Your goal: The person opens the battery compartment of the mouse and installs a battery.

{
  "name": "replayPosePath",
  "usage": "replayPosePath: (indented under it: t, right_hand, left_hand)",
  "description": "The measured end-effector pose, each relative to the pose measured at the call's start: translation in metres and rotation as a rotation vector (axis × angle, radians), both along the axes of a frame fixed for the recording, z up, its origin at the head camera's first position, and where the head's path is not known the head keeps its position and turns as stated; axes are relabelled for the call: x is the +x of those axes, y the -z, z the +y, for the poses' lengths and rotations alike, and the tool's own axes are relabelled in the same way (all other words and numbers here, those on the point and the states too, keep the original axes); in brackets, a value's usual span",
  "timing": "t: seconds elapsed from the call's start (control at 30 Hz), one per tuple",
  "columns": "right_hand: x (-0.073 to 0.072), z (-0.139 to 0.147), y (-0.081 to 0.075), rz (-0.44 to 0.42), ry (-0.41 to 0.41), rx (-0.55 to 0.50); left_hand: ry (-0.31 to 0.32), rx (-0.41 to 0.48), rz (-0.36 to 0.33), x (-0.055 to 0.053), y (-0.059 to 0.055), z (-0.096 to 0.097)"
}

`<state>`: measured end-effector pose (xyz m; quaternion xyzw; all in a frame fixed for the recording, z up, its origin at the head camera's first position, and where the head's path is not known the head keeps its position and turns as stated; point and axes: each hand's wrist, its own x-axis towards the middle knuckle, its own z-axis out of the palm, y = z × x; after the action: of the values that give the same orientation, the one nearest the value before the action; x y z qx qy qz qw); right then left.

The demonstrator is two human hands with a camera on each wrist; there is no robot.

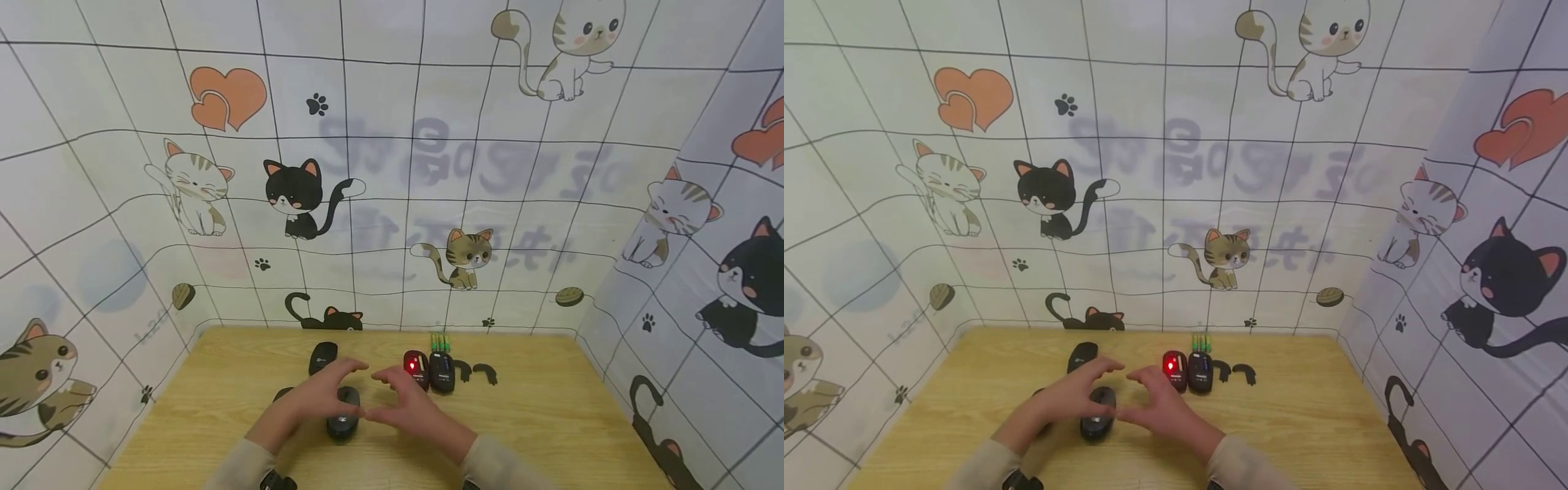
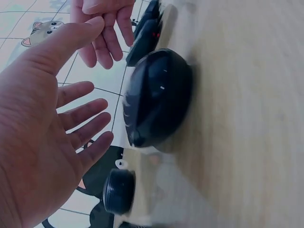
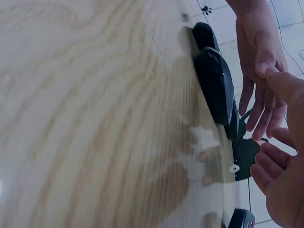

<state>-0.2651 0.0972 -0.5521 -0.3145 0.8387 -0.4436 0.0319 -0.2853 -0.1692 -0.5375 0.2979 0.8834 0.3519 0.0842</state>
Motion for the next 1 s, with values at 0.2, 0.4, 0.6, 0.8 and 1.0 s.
replayPosePath:
  t: [0.2, 0.4, 0.6, 0.8, 1.0]
  right_hand:
    - [0.005, -0.012, 0.002, -0.077, 0.015, 0.021]
    - [0.01, -0.024, 0.005, -0.088, 0.017, 0.104]
    - [0.014, -0.035, 0.007, -0.105, 0.026, 0.159]
    - [0.018, -0.043, 0.008, -0.065, 0.027, 0.228]
    - [0.017, -0.05, 0.012, -0.057, 0.029, 0.277]
  left_hand:
    - [-0.026, -0.025, -0.029, 0.01, 0.003, -0.012]
    - [-0.043, -0.081, -0.022, 0.019, 0.002, -0.018]
    - [-0.033, -0.122, -0.03, 0.026, 0.001, -0.021]
    - [-0.001, -0.152, -0.011, 0.029, 0.0, -0.024]
    - [0.006, -0.149, -0.012, 0.03, 0.005, -0.025]
